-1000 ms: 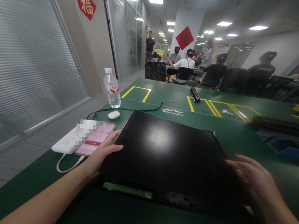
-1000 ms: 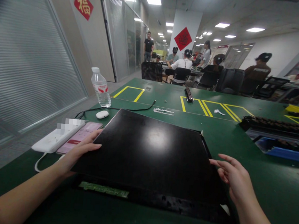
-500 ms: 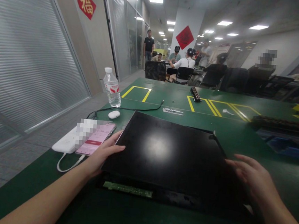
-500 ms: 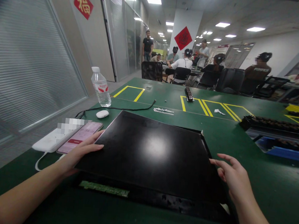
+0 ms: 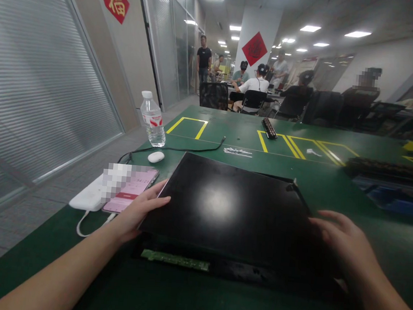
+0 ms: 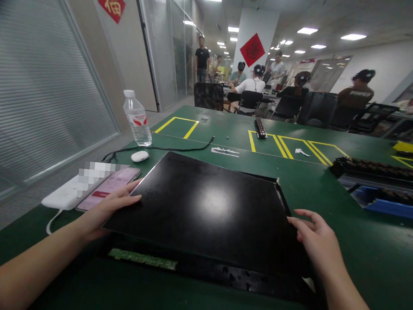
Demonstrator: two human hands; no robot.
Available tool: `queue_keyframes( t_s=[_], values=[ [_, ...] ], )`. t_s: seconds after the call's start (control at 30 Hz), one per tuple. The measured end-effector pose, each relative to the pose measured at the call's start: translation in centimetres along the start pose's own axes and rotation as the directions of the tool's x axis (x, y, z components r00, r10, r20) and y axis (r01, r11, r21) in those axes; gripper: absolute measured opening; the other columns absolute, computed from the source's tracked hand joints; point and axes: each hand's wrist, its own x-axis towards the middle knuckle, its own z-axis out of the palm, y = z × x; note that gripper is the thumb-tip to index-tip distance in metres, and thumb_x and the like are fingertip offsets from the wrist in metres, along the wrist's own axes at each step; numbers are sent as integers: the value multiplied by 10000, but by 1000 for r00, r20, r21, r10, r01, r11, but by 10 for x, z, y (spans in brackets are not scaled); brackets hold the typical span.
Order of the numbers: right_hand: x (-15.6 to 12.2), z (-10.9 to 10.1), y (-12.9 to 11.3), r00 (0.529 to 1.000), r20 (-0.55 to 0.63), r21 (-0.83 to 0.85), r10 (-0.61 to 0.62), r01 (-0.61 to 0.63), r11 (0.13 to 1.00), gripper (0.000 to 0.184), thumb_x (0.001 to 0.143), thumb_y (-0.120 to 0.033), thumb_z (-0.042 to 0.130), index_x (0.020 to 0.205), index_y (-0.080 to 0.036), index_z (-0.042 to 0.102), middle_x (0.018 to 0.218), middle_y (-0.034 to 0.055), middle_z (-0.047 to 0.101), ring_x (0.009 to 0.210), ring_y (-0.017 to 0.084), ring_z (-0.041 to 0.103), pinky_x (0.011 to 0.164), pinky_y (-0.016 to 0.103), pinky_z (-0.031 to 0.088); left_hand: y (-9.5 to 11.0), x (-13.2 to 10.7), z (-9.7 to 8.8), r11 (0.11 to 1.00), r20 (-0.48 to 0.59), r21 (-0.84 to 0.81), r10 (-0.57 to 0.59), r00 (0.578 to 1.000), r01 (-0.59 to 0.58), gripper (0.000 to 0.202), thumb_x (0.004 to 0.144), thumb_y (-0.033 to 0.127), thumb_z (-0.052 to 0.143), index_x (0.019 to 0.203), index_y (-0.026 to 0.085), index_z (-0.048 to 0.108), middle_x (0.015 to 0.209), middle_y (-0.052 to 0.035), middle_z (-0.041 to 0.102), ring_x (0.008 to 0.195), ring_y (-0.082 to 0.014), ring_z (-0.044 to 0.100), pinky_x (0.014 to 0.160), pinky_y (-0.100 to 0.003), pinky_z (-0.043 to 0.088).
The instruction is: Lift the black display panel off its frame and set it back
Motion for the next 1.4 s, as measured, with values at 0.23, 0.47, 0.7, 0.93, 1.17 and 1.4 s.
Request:
queue_keyframes(
  t_s=[0.23, 0.47, 0.7, 0.93, 1.17, 1.4],
  values=[
    [-2, 1, -3, 998, 34, -56, 53, -51, 997, 499, 662, -523, 744, 1075, -244, 713, 803, 73, 786, 693, 282, 691, 653, 405, 506, -2, 0, 3, 1000, -26, 1, 15, 1000, -15, 924, 714, 290, 946, 1527, 230, 510, 1219, -132, 828, 935, -329, 833, 752, -359, 660],
    [0, 0, -1, 1000, 15, -163, -12, 14, 987, 359, 681, -515, 693, 963, -294, 714, 796, 66, 800, 770, 327, 729, 703, 440, 514, -3, -1, 1, 999, -12, 41, 30, 999, -29, 843, 746, 306, 929, 1478, 264, 512, 1209, -118, 829, 918, -334, 836, 687, -354, 655],
    [1, -2, -1, 999, 38, -198, -25, 32, 980, 347, 693, -511, 688, 973, -306, 704, 852, 66, 821, 830, 344, 741, 751, 459, 517, 4, -6, 10, 999, -19, 41, 19, 1000, -18, 869, 709, 317, 951, 1445, 241, 494, 1165, -116, 840, 955, -332, 830, 719, -347, 656],
    [0, -1, -5, 1000, 23, -190, 4, 1, 982, 387, 701, -496, 705, 1031, -295, 688, 874, 67, 822, 808, 324, 730, 753, 445, 518, 4, -7, 13, 999, -84, 28, 18, 996, -16, 802, 736, 328, 908, 1448, 246, 548, 1138, -81, 846, 924, -312, 827, 722, -347, 644],
    [-2, -1, -7, 999, 40, -142, 27, -21, 990, 420, 704, -470, 718, 1079, -283, 678, 916, 57, 826, 705, 280, 709, 741, 433, 531, 3, -3, 11, 993, -144, 34, 117, 983, -114, 593, 734, 359, 886, 1299, 243, 749, 1147, -70, 841, 1125, -356, 763, 919, -408, 619],
    [4, -2, 0, 999, 42, -113, -23, 28, 993, 407, 670, -461, 704, 1038, -290, 687, 870, 50, 826, 626, 269, 681, 700, 433, 534, -1, 1, -1, 925, -143, 300, 287, 947, -235, 447, 704, 387, 924, 1120, 246, 840, 1453, -119, 709, 1453, -415, 540, 1199, -500, 437]
  ],
)
